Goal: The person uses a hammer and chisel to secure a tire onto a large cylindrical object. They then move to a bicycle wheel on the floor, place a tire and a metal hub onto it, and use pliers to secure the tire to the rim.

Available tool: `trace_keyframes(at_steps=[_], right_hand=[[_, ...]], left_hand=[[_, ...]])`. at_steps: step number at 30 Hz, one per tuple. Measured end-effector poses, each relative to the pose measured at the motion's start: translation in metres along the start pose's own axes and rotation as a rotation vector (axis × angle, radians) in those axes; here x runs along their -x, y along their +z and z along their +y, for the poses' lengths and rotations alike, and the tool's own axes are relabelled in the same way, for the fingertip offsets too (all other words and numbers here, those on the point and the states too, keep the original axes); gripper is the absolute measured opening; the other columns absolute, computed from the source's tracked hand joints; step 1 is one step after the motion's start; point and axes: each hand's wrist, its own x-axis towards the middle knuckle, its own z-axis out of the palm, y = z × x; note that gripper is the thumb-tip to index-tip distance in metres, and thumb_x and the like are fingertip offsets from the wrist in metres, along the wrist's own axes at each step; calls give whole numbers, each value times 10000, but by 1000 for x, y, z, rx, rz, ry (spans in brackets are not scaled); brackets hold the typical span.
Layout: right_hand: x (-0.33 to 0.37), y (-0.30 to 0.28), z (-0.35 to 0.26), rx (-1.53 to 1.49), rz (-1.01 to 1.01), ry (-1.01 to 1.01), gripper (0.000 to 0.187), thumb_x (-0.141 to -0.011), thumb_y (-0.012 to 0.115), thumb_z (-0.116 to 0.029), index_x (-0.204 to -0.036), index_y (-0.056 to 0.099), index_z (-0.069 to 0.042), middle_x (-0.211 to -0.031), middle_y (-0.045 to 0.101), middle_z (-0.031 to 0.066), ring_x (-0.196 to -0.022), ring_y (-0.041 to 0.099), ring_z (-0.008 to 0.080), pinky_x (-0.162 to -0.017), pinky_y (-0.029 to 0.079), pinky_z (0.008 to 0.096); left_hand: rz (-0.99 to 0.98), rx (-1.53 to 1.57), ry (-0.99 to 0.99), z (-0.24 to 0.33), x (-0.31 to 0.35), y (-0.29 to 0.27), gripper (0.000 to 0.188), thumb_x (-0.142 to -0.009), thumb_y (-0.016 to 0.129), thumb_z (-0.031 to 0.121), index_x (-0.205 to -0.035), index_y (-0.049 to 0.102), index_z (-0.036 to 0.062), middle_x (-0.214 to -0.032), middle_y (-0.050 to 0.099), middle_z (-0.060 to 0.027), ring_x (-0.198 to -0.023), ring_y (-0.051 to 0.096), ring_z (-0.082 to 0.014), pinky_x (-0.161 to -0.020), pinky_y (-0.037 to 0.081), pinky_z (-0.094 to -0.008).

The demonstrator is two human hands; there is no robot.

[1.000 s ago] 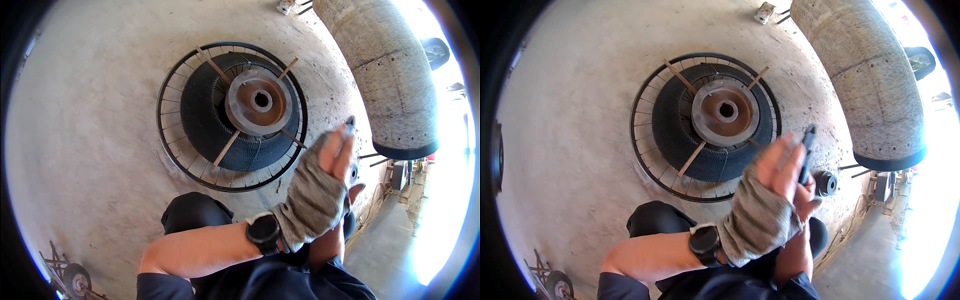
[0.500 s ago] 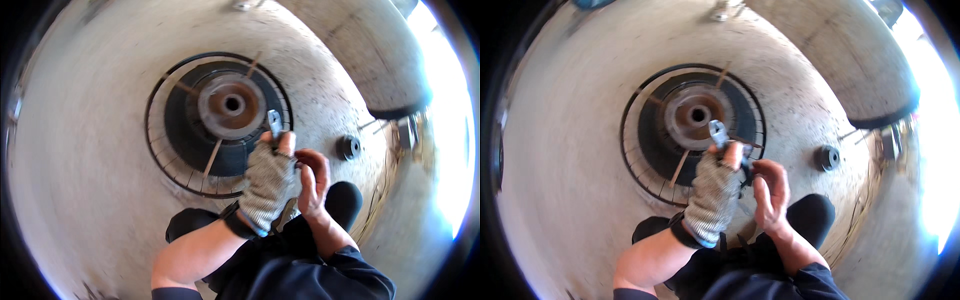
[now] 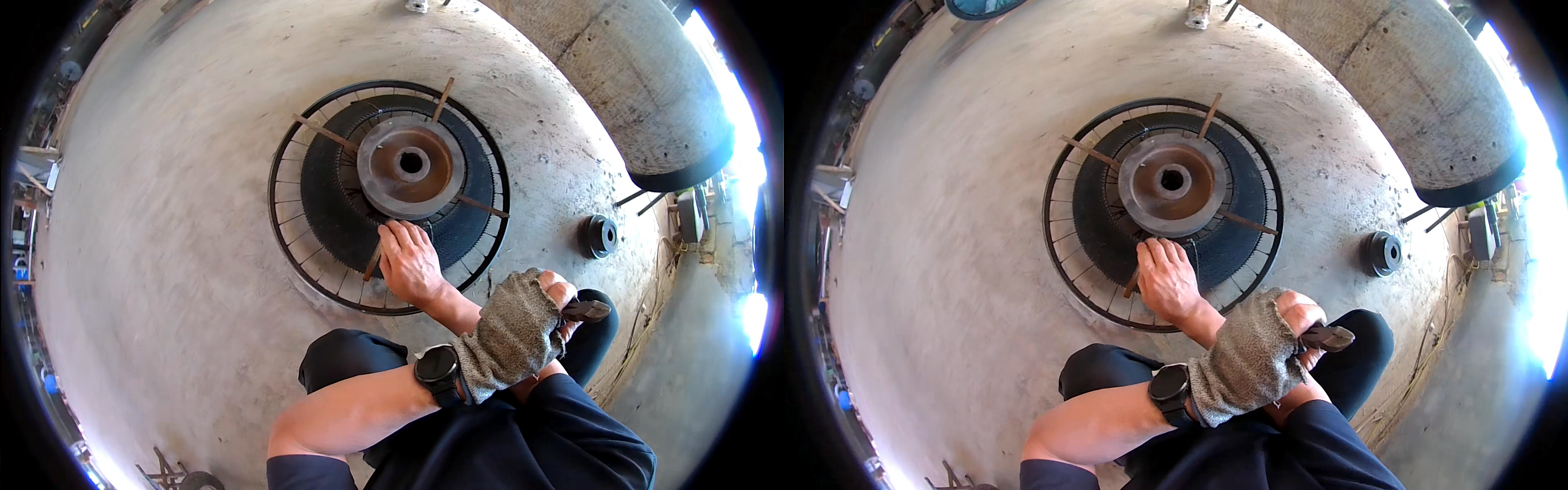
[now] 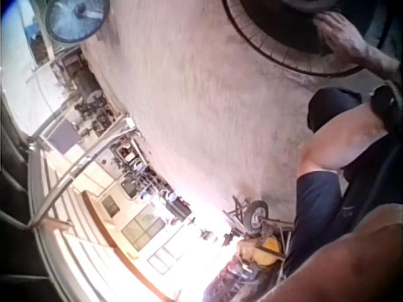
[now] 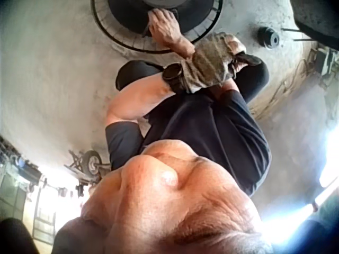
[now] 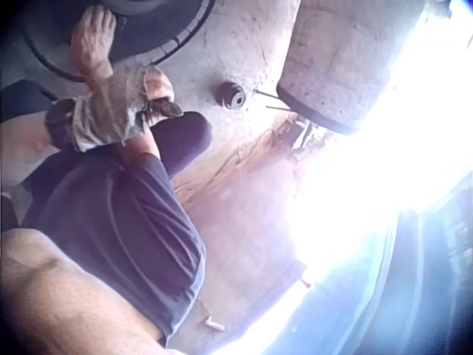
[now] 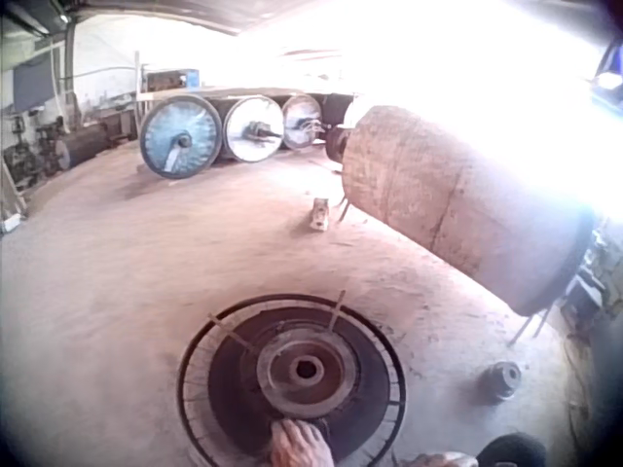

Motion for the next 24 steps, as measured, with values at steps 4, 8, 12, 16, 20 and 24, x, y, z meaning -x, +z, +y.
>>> trace_keyframes(at_steps=[4, 8, 12, 16, 20, 24], right_hand=[[-24, 23, -15, 28, -58, -2, 467, -773, 638, -141, -1185, 570, 68, -1147, 603, 200, -1075, 577, 323, -931, 451, 421], [-40, 39, -12, 184, -273, 183, 495, -775, 617, -139, -1213, 561, 84, -1081, 650, 198, -1029, 625, 313, -887, 462, 414], [-43, 46, -20, 242, -247, 196, 505, -774, 625, -127, -1225, 561, 90, -1068, 658, 204, -1016, 637, 312, -938, 432, 416], [-45, 52, -30, 263, -241, 216, 518, -760, 635, -129, -1221, 575, 100, -1064, 655, 227, -1013, 633, 320, -952, 422, 426], [-38, 50, -31, 347, -240, 220, 538, -758, 636, -144, -1226, 574, 114, -1061, 651, 233, -1019, 625, 325, -957, 416, 436], [-41, 51, -47, 330, -283, 222, 552, -764, 629, -156, -1231, 567, 133, -1070, 651, 235, -1027, 619, 322, -958, 412, 446]], left_hand=[[24, 49, -19, 4, 2, -6, 390, -731, 746, 89, -1075, 565, 51, -1008, 609, -163, -892, 616, -371, -803, 492, -446], [80, 99, 1, 9, -4, -8, 332, -761, 729, 84, -1048, 565, 49, -979, 606, -162, -867, 609, -364, -770, 484, -446], [64, 87, -36, 17, -3, -20, 312, -796, 712, 108, -1054, 554, 34, -971, 595, -169, -883, 603, -359, -789, 480, -438], [81, 74, -41, 21, 1, -33, 309, -800, 711, 113, -1053, 553, 32, -966, 592, -170, -880, 603, -352, -793, 481, -436], [70, 109, -57, 24, -1, -35, 317, -806, 719, 129, -1059, 554, 33, -971, 596, -169, -877, 611, -347, -791, 486, -435], [47, 96, -75, 27, -4, -40, 322, -808, 728, 138, -1060, 557, 34, -970, 598, -168, -870, 618, -345, -783, 492, -428]])
